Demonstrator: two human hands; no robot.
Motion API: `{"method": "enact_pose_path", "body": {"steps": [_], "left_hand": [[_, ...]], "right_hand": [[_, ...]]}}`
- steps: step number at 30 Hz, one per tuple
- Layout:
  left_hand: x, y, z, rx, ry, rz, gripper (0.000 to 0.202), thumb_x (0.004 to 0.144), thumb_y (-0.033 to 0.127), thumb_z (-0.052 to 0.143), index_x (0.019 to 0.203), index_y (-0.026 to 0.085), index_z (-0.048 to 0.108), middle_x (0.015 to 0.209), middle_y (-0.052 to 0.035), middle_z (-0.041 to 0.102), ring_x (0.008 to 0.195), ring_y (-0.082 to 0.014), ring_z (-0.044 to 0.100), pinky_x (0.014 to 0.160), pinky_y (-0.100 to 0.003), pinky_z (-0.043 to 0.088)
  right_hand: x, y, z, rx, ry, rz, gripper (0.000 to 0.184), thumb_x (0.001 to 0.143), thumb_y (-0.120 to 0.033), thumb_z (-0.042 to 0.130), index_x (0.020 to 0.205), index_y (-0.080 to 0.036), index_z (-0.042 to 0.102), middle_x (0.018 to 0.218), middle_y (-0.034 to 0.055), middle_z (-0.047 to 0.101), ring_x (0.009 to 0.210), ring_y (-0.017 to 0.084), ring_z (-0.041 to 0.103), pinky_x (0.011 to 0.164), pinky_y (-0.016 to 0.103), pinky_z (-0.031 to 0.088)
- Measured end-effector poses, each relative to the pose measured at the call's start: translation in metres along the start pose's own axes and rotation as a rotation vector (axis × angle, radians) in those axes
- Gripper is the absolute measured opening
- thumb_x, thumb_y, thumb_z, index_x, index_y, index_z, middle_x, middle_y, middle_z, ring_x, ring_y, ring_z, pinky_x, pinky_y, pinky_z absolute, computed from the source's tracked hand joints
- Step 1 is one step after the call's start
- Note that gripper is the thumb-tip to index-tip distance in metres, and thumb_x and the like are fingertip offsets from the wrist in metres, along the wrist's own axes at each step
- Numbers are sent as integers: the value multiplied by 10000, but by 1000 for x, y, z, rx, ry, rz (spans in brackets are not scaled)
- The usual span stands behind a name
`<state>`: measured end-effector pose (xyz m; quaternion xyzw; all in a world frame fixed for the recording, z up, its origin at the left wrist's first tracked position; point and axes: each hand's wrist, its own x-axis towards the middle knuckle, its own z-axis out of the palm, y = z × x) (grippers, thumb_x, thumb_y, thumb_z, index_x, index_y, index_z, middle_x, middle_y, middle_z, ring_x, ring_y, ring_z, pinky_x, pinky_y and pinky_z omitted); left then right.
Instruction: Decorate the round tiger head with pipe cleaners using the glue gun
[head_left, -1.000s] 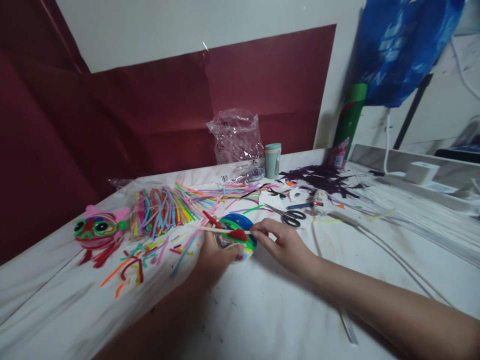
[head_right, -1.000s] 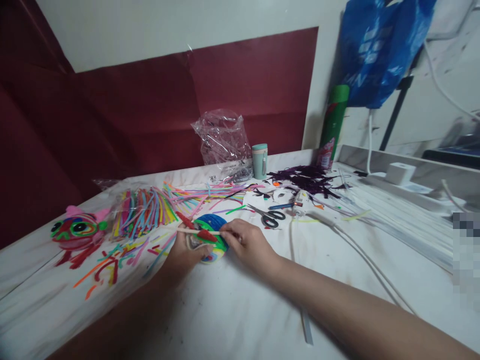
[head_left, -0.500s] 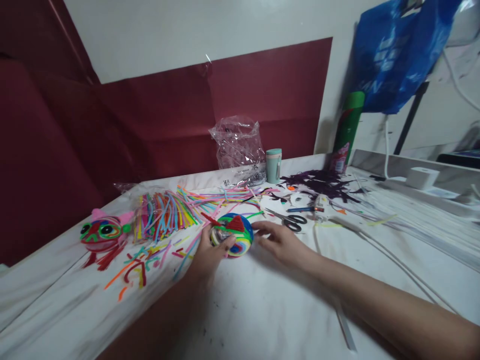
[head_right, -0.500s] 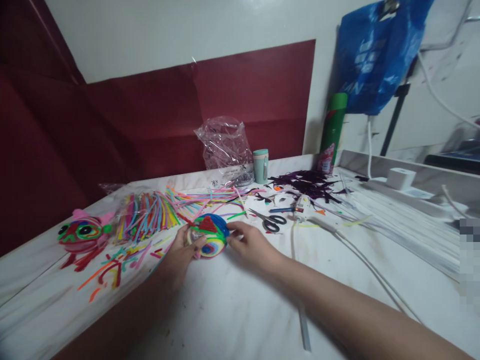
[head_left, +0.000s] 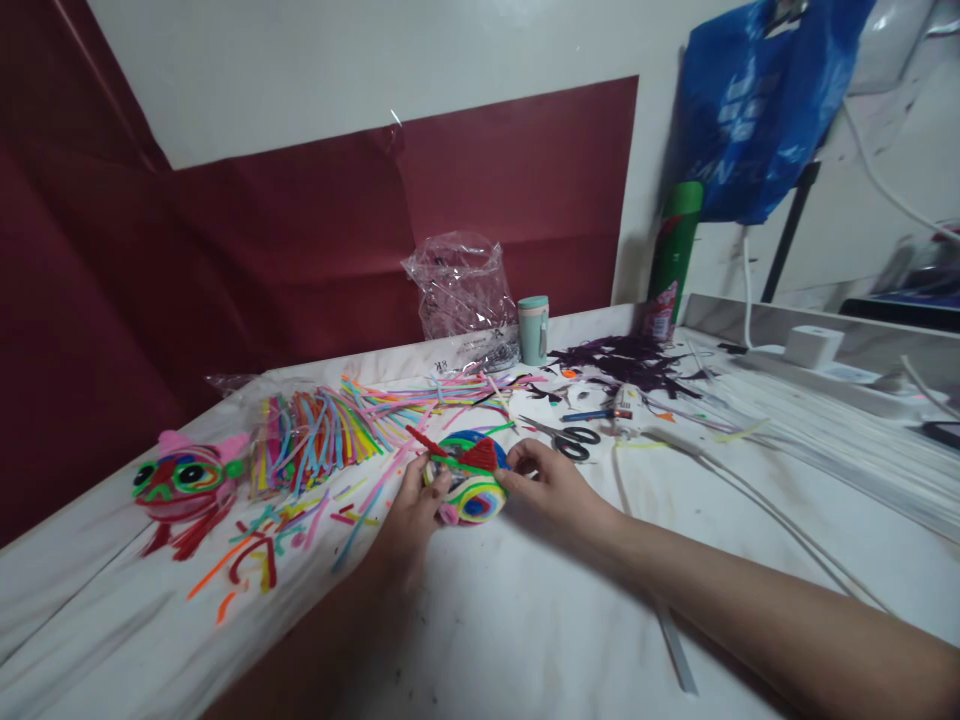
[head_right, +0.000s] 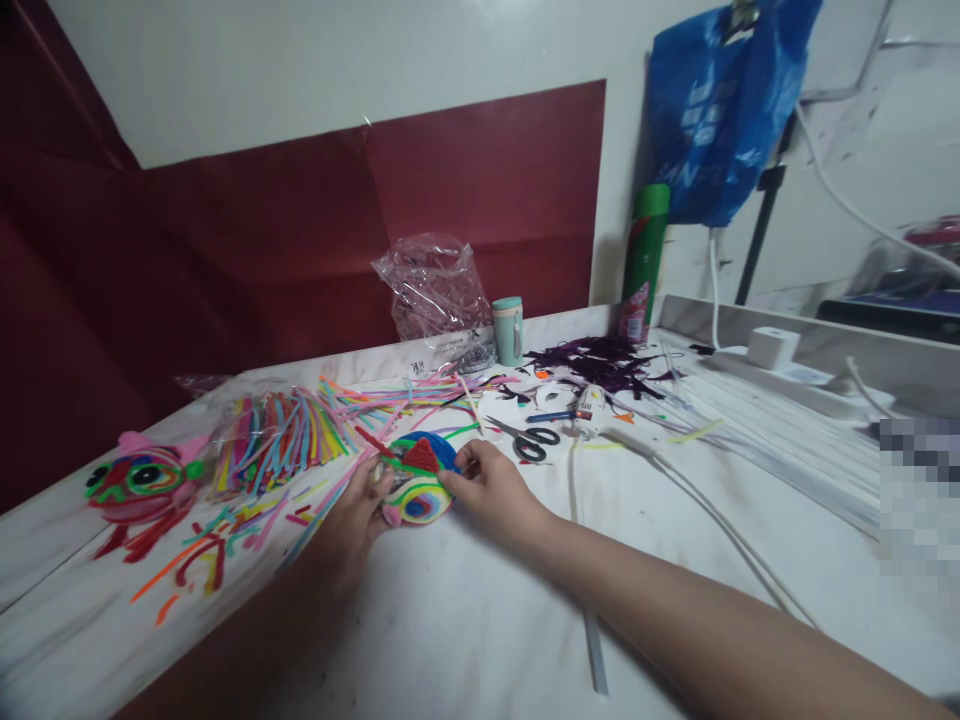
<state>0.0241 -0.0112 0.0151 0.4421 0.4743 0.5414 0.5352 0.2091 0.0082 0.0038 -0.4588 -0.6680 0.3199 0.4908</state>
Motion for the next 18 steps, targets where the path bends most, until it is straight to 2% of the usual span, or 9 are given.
{"method": "enact_pose_path", "body": {"steps": [5,9,14,16,18], "left_hand": [[-7,4,4,43,-30,0,610,664,401,726,1192,211,487,1047,-73,650,880,-190,653,702,-278,530],[-5,0,3,117,5,32,616,622,372,742,1164,209,501,931,-35,662,756,-156,639,688,-284,520],[-2,-6,2,138,14,83,612,624,380,754,1153,201,504,1003,-58,655,828,-172,632,723,-287,515],[-2,-5,2,145,33,94,618,627,373,758,1158,197,495,982,-51,649,812,-157,621,720,-272,512],[-1,-4,2,123,54,72,621,623,365,764,1156,202,490,954,-37,640,775,-141,613,710,-269,518]], "right_hand": [[1,5,-2,-75,1,-23,166,766,-352,576,781,-198,515,721,3,555,628,150,501,592,282,421],[-2,1,-2,-134,-16,-62,167,798,-358,549,824,-200,502,766,20,568,642,156,520,587,279,428],[-5,-6,0,-353,-8,-96,154,834,-347,518,867,-196,519,795,39,602,582,145,498,566,285,402],[-3,-6,-1,-313,-6,-96,156,832,-350,523,863,-197,529,786,37,609,599,149,504,585,291,409],[0,-3,-2,-167,-31,-79,193,850,-381,495,840,-194,542,756,30,605,641,161,532,622,301,437]]}}
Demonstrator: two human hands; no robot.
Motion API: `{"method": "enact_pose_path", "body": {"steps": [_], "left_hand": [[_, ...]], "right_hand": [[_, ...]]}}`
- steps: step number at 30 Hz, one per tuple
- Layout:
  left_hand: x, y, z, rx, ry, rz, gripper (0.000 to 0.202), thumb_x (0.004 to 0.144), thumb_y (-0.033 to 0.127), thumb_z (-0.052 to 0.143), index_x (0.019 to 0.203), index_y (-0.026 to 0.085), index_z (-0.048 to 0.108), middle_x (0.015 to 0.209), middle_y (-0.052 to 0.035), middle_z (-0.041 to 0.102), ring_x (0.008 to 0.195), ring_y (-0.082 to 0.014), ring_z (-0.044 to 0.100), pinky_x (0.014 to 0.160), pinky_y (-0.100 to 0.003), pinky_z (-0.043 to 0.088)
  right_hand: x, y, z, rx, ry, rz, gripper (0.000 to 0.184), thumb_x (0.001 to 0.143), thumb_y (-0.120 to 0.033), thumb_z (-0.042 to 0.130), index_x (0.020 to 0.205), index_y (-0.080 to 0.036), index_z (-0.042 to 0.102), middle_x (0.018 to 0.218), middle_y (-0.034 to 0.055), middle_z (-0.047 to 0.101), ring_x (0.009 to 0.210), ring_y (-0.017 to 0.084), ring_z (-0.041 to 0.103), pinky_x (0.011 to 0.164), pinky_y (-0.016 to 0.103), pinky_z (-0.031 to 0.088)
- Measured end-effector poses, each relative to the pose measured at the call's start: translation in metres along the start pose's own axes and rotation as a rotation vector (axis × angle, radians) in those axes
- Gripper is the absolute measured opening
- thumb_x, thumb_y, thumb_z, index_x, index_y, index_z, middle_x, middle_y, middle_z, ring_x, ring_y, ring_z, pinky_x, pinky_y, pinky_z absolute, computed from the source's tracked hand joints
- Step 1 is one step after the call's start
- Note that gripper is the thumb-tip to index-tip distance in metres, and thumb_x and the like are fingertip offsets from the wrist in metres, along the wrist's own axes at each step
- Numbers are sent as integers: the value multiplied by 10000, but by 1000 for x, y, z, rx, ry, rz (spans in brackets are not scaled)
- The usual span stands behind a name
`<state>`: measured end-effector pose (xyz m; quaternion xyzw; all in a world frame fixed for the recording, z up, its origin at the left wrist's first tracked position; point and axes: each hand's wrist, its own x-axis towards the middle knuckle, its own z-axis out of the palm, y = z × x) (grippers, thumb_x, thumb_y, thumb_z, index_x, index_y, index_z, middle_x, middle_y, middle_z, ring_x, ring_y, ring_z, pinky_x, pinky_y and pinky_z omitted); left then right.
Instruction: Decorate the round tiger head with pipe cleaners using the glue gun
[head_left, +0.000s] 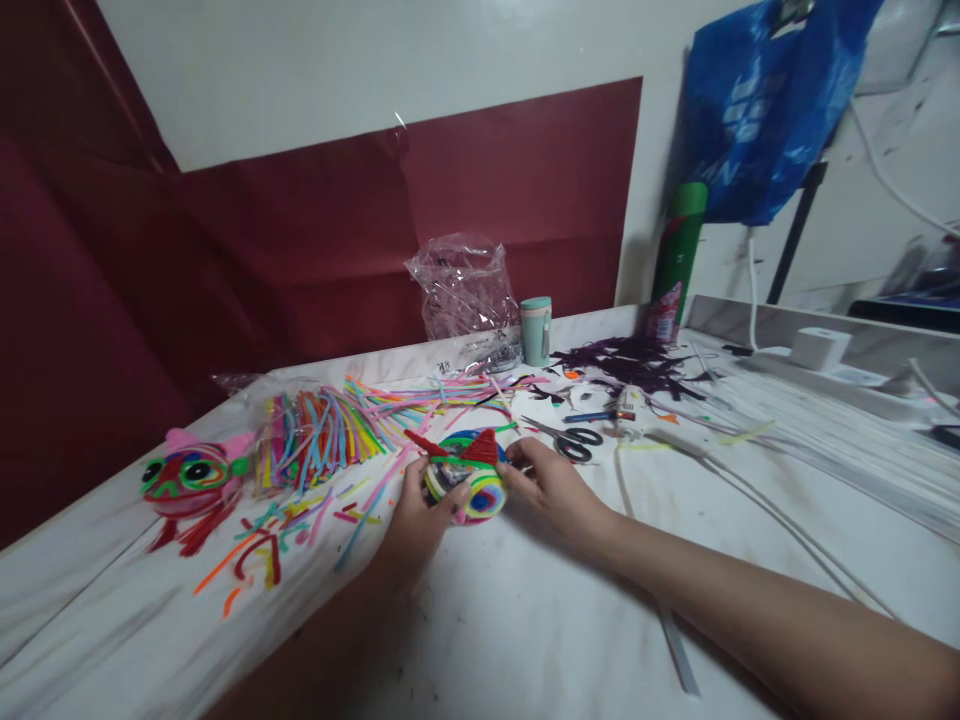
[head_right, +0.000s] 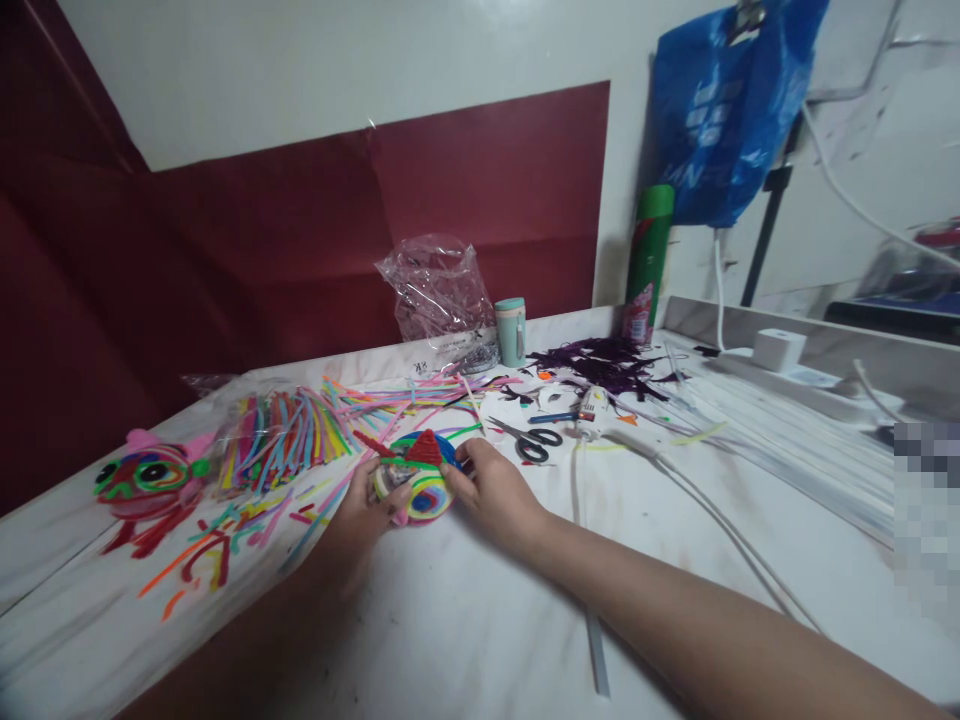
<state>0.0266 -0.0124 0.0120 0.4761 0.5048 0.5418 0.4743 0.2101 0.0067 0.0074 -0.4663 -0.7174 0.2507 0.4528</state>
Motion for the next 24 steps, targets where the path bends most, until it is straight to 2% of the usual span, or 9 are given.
{"method": "enact_pose_path", "body": {"steps": [3,6,12,14,16,19,21,23,24], "left_hand": [[3,4,-3,-55,13,-74,617,609,391,772,1133,214,497,928,-24,632,731,-135,609,675,-284,532],[6,7,-9,-68,-8,-104,609,617,410,766,1137,236,501,960,-26,642,777,-157,629,665,-293,533],[8,2,-15,-160,-133,-92,580,690,427,717,1179,228,478,975,-48,663,813,-191,656,693,-320,526],[9,-2,-13,-158,-120,-64,557,714,415,700,1188,230,473,985,-45,662,828,-184,651,706,-305,517],[12,-6,-12,-89,-47,-26,612,682,376,735,1211,226,465,1037,-55,653,874,-182,643,745,-289,506],[16,-7,-11,50,107,63,743,591,305,803,1242,208,458,1161,-92,602,1001,-203,608,818,-282,484],[13,-2,-13,159,228,200,716,561,282,814,1203,199,508,1182,-102,571,1044,-220,582,852,-296,470],[4,8,-15,283,311,414,512,579,273,794,1054,208,616,1085,-75,597,1007,-221,579,878,-302,452],[-3,14,-16,341,290,522,347,615,272,766,941,217,659,999,-57,621,964,-215,585,886,-296,443]], "right_hand": [[4,3,-3,280,-41,60,315,871,-473,458,793,-188,566,752,31,613,728,180,592,693,325,487],[5,0,-6,464,-74,130,396,814,-568,536,802,-178,602,799,36,649,768,186,626,730,344,509],[2,-9,-7,547,-62,129,449,690,-624,653,724,-177,624,698,8,640,659,150,588,667,310,482],[2,-9,-7,556,-57,123,445,687,-621,662,687,-179,619,638,-8,618,603,133,555,634,297,468],[2,-8,-7,589,-80,139,445,670,-619,682,649,-182,604,591,-22,600,562,122,534,606,284,456],[1,-8,-6,673,-134,205,447,623,-604,732,629,-180,591,578,-25,610,531,111,534,591,275,453],[1,-8,-4,722,-171,248,452,592,-593,760,629,-175,592,588,-19,629,530,111,550,592,275,460],[-1,-9,-1,740,-212,266,464,576,-599,767,623,-173,589,589,-13,637,533,113,558,592,275,461],[-2,-10,0,729,-234,262,471,577,-608,761,622,-173,586,583,-12,634,531,111,553,585,271,455]]}}
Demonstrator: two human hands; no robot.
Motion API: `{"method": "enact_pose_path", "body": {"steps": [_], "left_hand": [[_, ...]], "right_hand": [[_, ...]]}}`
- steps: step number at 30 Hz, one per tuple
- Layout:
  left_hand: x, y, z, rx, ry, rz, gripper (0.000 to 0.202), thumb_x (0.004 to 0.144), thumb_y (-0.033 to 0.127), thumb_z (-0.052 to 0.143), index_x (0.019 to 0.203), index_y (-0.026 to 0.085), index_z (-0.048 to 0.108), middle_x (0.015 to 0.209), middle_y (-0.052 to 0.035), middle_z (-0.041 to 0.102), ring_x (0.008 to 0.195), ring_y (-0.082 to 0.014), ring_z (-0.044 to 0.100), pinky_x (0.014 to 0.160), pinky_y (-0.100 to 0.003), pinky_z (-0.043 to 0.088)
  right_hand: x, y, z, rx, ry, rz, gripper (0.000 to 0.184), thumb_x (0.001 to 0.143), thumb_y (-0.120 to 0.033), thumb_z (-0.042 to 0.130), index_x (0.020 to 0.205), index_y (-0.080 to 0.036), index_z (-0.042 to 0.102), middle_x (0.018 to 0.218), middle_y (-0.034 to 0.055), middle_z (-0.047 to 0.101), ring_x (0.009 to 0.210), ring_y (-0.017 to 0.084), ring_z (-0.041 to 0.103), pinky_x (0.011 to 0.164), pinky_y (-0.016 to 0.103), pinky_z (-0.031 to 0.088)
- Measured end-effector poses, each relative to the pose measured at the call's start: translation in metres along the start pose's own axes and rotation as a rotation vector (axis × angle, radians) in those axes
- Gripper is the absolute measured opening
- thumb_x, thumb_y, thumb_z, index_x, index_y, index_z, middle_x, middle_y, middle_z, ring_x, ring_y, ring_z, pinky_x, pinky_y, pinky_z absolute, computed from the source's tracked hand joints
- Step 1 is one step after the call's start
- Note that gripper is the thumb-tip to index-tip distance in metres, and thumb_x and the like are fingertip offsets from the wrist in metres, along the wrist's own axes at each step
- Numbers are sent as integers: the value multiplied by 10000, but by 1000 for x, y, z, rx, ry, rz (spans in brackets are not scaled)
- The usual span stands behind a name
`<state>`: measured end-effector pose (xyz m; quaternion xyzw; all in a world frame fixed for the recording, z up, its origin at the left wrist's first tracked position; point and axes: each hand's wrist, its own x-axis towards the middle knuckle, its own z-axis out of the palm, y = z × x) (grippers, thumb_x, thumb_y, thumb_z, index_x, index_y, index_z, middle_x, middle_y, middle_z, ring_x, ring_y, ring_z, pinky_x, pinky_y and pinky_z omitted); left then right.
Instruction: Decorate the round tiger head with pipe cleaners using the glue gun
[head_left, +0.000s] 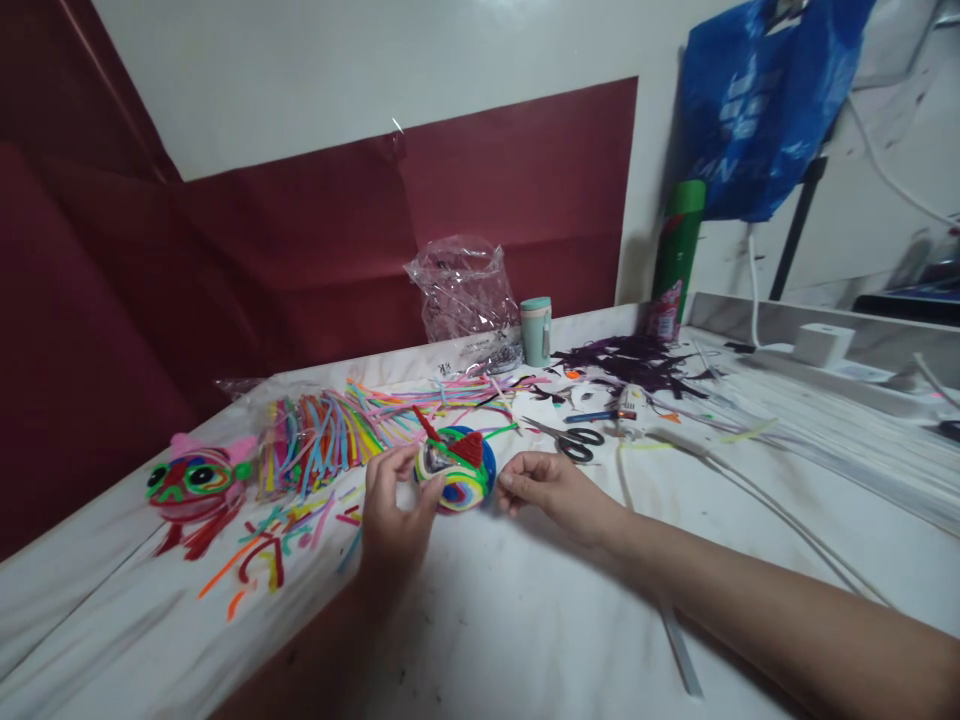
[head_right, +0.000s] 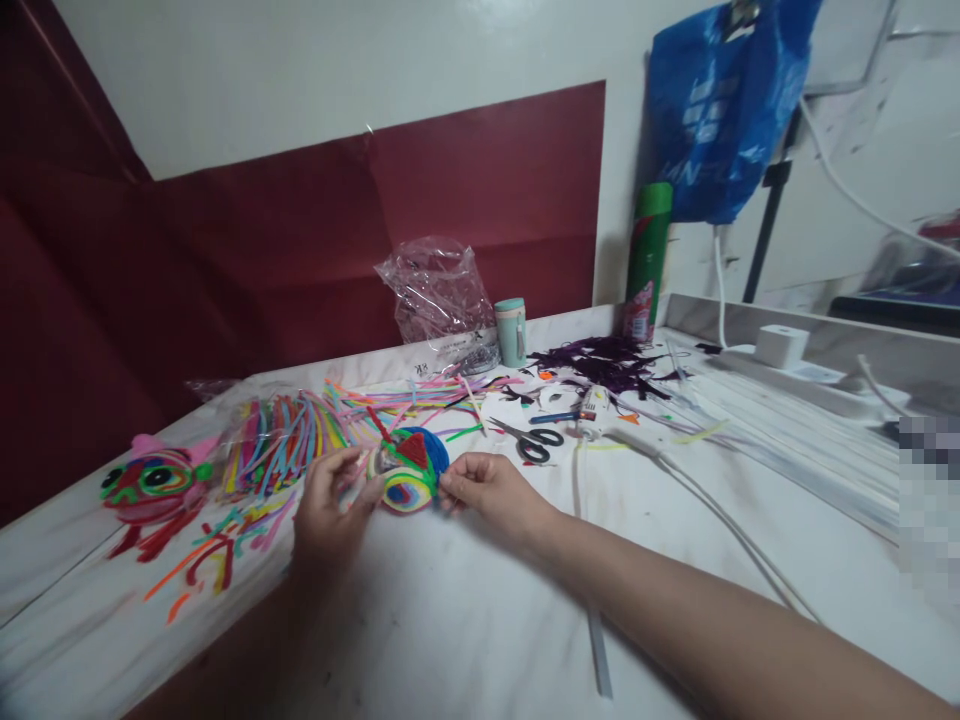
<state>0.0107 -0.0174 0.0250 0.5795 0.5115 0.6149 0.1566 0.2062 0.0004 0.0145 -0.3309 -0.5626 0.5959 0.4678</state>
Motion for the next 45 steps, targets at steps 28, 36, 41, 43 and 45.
{"method": "enact_pose_path", "body": {"steps": [28,36,41,43,45], "left_hand": [[-61,18,-9,-15,-601,-417,211,592,352,691,548,172,590,488,8,586,496,-126,525,539,-251,405],[-60,21,-8,-48,-589,-447,221,596,347,716,558,169,590,479,13,587,482,-115,515,532,-245,397],[-56,20,-8,-63,-623,-429,255,597,378,720,545,164,590,477,3,595,481,-120,516,528,-249,391],[-56,19,-8,-58,-616,-442,238,593,359,722,549,166,590,476,5,598,480,-121,518,531,-250,394],[-57,18,-9,-46,-612,-445,224,604,343,717,553,170,585,479,9,598,486,-123,521,539,-250,400]], "right_hand": [[-27,24,11,-564,-408,-119,177,751,-195,610,599,-162,525,533,-74,437,519,68,366,468,186,282],[-26,24,11,-516,-418,-58,129,751,-182,582,627,-164,552,532,-67,474,488,68,384,432,182,285],[-25,25,11,-514,-411,-61,145,758,-221,595,628,-160,575,550,-55,513,504,71,415,447,182,306],[-25,24,11,-519,-410,-66,137,752,-208,593,624,-160,576,536,-61,495,498,68,404,443,180,296],[-26,23,12,-524,-411,-73,135,746,-195,593,616,-162,571,517,-70,465,490,64,385,438,179,280]]}}
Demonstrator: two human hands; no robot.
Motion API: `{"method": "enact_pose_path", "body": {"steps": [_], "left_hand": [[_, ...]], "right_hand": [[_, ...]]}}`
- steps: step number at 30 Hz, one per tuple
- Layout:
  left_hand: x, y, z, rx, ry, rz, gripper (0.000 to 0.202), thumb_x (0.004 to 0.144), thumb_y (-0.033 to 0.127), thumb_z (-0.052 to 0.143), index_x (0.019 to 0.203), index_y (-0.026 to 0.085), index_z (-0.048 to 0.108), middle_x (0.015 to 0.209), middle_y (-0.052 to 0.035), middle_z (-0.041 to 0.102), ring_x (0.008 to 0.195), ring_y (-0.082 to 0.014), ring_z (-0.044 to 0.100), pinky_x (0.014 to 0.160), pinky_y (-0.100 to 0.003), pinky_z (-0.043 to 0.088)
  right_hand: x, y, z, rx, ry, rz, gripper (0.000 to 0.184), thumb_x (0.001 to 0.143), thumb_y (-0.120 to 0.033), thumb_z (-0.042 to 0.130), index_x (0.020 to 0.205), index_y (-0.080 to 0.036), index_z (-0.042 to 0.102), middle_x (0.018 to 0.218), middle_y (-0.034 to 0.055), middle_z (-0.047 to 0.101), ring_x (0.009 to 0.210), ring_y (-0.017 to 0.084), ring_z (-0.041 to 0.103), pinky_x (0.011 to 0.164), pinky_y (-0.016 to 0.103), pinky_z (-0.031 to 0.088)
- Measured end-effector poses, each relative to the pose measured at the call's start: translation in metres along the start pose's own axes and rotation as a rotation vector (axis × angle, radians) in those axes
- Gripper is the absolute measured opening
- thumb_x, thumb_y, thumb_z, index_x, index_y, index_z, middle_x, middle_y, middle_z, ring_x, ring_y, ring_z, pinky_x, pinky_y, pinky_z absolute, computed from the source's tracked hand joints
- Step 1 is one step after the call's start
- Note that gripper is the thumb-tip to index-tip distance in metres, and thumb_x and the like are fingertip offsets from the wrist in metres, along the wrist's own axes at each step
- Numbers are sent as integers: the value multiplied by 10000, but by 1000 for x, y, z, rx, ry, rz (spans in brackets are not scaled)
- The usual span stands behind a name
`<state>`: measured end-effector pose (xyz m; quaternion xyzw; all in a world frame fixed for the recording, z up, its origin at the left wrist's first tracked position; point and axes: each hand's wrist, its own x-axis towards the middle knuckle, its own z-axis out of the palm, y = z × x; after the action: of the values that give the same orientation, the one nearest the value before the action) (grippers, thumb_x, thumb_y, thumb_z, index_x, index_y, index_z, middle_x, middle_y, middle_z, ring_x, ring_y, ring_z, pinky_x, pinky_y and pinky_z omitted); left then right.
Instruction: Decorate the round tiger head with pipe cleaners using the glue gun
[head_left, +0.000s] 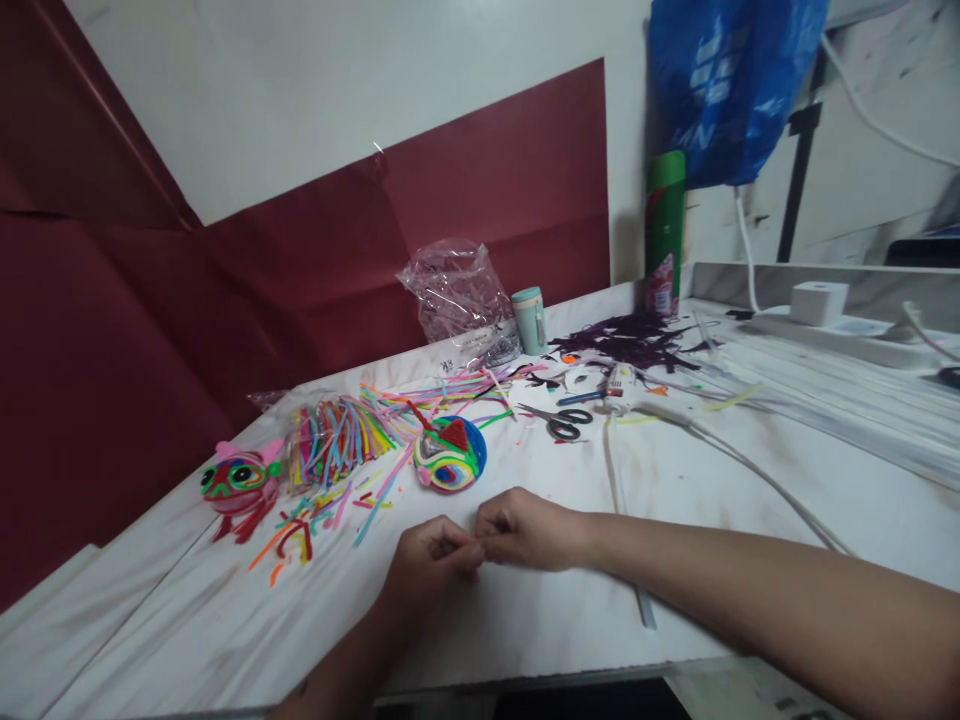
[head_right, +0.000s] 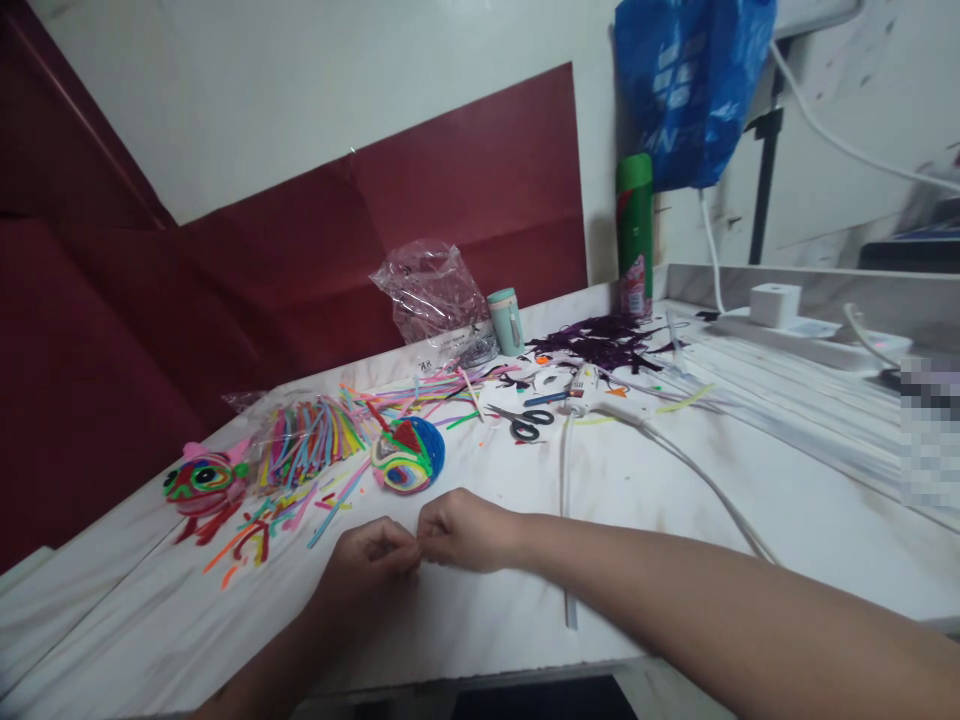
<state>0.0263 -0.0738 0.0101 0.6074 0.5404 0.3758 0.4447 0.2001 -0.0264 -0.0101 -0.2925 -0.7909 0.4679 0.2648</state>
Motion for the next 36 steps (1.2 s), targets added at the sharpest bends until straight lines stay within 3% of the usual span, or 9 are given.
{"method": "enact_pose_path", "body": {"steps": [5,10,16,20,25,29,32,36], "left_hand": [[-1,1,2,45,43,62,218,674,345,664,560,176,586,509,10,598,535,-130,540,578,-252,422],[1,-3,3,107,113,116,224,674,378,668,600,176,606,543,12,590,544,-130,529,560,-249,417],[-1,-9,4,188,110,173,184,709,329,599,601,187,560,537,26,542,540,-127,502,553,-249,390],[1,-10,7,73,110,212,210,783,361,504,641,207,483,548,42,498,539,-124,470,554,-251,378],[3,-15,5,-12,196,268,280,855,359,398,608,226,397,509,56,413,489,-113,396,544,-256,352],[2,-14,4,3,163,228,298,826,385,467,584,220,413,495,55,411,478,-106,376,514,-250,316],[2,-12,6,12,116,212,241,727,374,585,609,209,456,511,60,432,491,-102,377,505,-241,297],[1,-11,7,33,2,206,257,771,372,516,584,205,458,489,49,447,472,-101,377,507,-248,304]], "right_hand": [[0,-3,1,35,13,3,191,780,-260,580,617,-160,573,544,-52,511,496,69,419,451,179,313],[1,-3,0,21,74,-8,169,757,-188,555,590,-162,562,543,-47,516,515,76,432,475,187,316],[1,0,1,76,21,5,151,754,-239,560,623,-166,576,562,-33,553,506,85,468,473,194,346],[2,-4,2,204,-17,17,262,763,-404,584,643,-172,561,582,-21,569,527,98,515,525,220,404],[2,-11,0,351,8,56,452,664,-609,664,622,-175,543,562,-24,565,517,96,505,551,241,416],[2,-8,0,308,48,46,441,690,-601,642,628,-176,541,560,-24,558,515,93,481,539,235,385],[0,-5,2,143,93,16,368,745,-516,617,628,-175,546,550,-38,509,515,90,431,511,226,330],[-2,-4,4,-26,125,-43,292,770,-431,610,647,-179,528,554,-57,430,541,95,371,517,231,292]]}}
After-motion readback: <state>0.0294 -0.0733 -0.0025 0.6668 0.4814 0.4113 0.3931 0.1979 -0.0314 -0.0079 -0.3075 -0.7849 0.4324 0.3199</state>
